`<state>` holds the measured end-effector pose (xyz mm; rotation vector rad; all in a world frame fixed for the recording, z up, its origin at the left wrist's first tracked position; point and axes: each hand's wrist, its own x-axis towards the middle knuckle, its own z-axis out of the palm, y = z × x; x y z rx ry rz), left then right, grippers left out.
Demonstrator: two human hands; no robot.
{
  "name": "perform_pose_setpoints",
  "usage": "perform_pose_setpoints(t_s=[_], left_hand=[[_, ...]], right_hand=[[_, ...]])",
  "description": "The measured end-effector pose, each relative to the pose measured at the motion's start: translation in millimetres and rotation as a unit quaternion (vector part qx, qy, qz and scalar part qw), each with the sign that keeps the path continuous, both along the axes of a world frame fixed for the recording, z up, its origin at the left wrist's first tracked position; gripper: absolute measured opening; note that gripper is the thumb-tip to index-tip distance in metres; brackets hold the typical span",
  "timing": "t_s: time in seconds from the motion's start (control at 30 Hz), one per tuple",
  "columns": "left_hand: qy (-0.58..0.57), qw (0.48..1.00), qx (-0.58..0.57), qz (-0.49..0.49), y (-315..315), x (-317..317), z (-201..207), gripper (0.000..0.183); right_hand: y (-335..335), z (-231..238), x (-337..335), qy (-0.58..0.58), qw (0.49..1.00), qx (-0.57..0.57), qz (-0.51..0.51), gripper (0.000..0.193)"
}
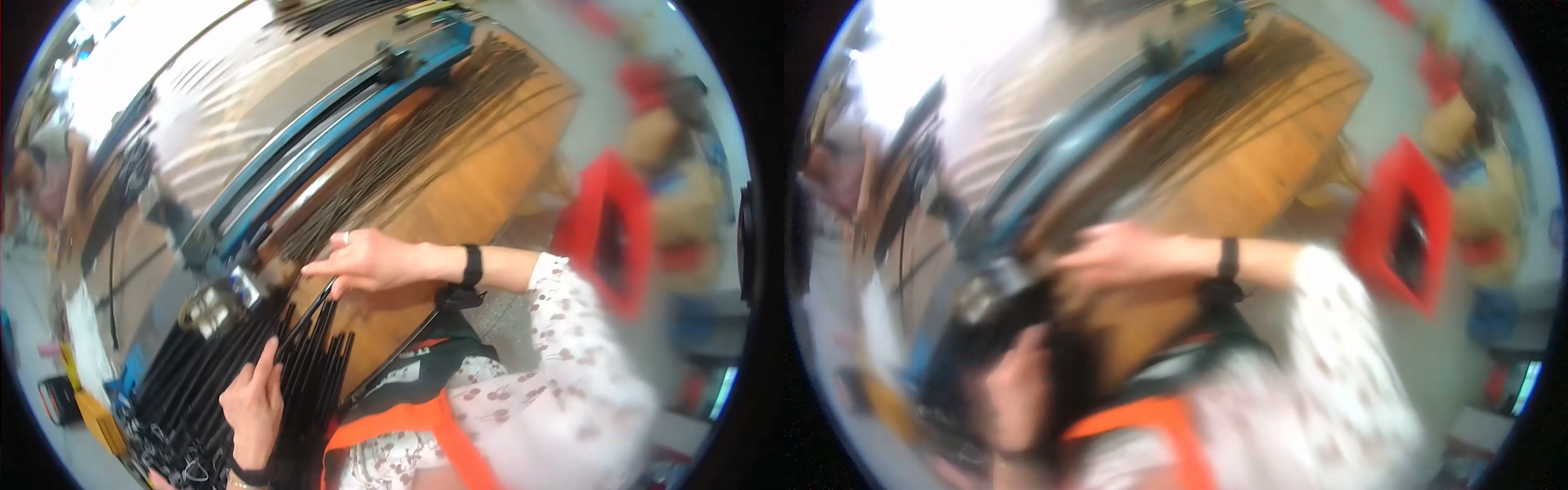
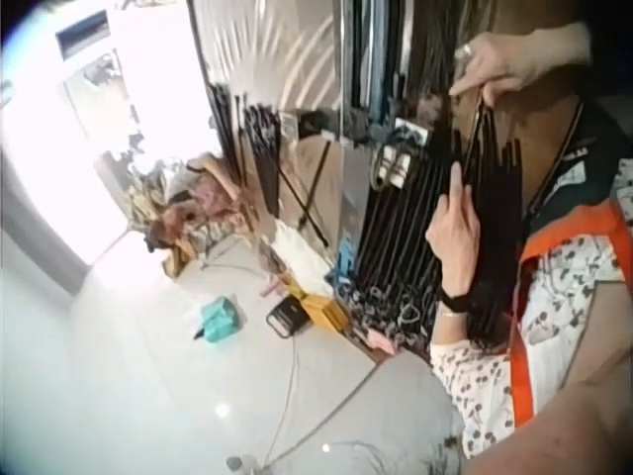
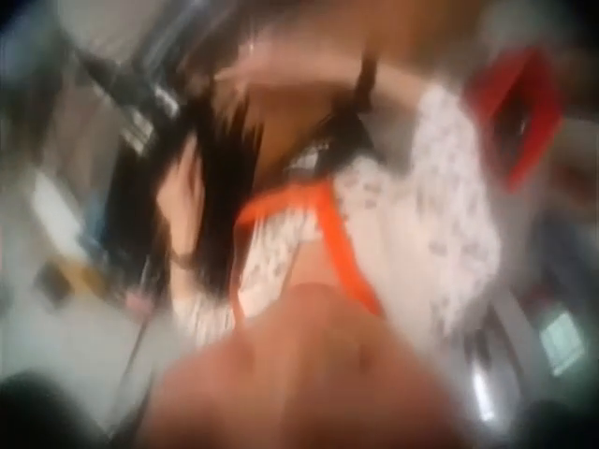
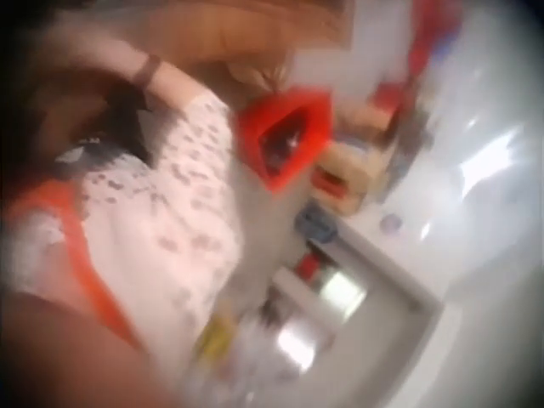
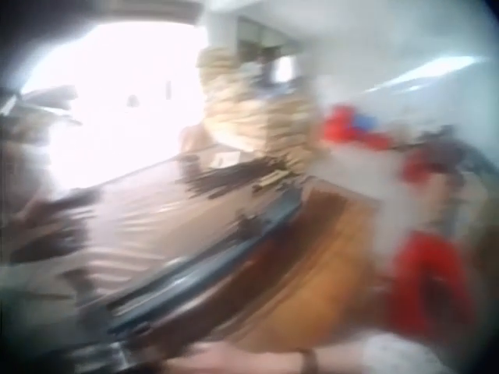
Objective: Assembling black rod components using a manual press on a workbench.
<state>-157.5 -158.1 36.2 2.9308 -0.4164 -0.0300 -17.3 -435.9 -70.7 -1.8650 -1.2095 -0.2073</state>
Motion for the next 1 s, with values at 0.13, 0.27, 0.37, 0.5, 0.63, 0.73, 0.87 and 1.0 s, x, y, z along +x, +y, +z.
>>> perform_pose_setpoints(t_s=[0.13, 0.27, 0.37, 0.5, 0.63, 0.73, 0.87, 1.0], left_hand=[[0.013, 0.994, -0.103, -0.039, -8.7, 23.8, 5.1, 0.031], [0.062, 0.99, -0.12, -0.039, -35.0, 31.5, 32.2, 0.022], [0.069, 0.992, -0.104, -0.032, -38.7, 40.6, 35.4, 0.028], [0.048, 0.99, -0.088, -0.095, -33.8, 78.9, 34.0, 0.024], [0.157, 0.977, -0.122, -0.072, -31.7, 99.4, 54.3, 0.021], [0.111, 0.989, -0.042, -0.087, -52.5, 98.2, 59.3, 0.021], [-0.053, 0.982, -0.02, -0.178, -67.3, 114.3, 61.8, 0.01], [-0.113, 0.979, 0.035, -0.163, -35.8, 146.7, 83.1, 0.024]], right_hand=[[-14.8, 0.3, 1.8, -0.026, 0.993, 0.108, -0.03, 0.057], [-24.4, 18.2, -0.4, -0.126, 0.984, 0.099, -0.074, 0.057], [-33.8, 34.7, -2.9, -0.258, 0.963, -0.006, -0.077, 0.061], [-47.9, 48.0, 11.8, -0.204, 0.976, 0.029, -0.074, 0.062], [-55.2, 64.0, 9.9, -0.218, 0.972, -0.077, -0.049, 0.071], [-38.8, 59.1, 9.2, -0.244, 0.958, -0.136, -0.058, 0.079], [-47.6, 55.0, 43.9, -0.19, 0.977, 0.095, -0.01, 0.085], [-70.3, 32.6, 78.1, -0.049, 0.954, 0.015, -0.295, 0.081]])
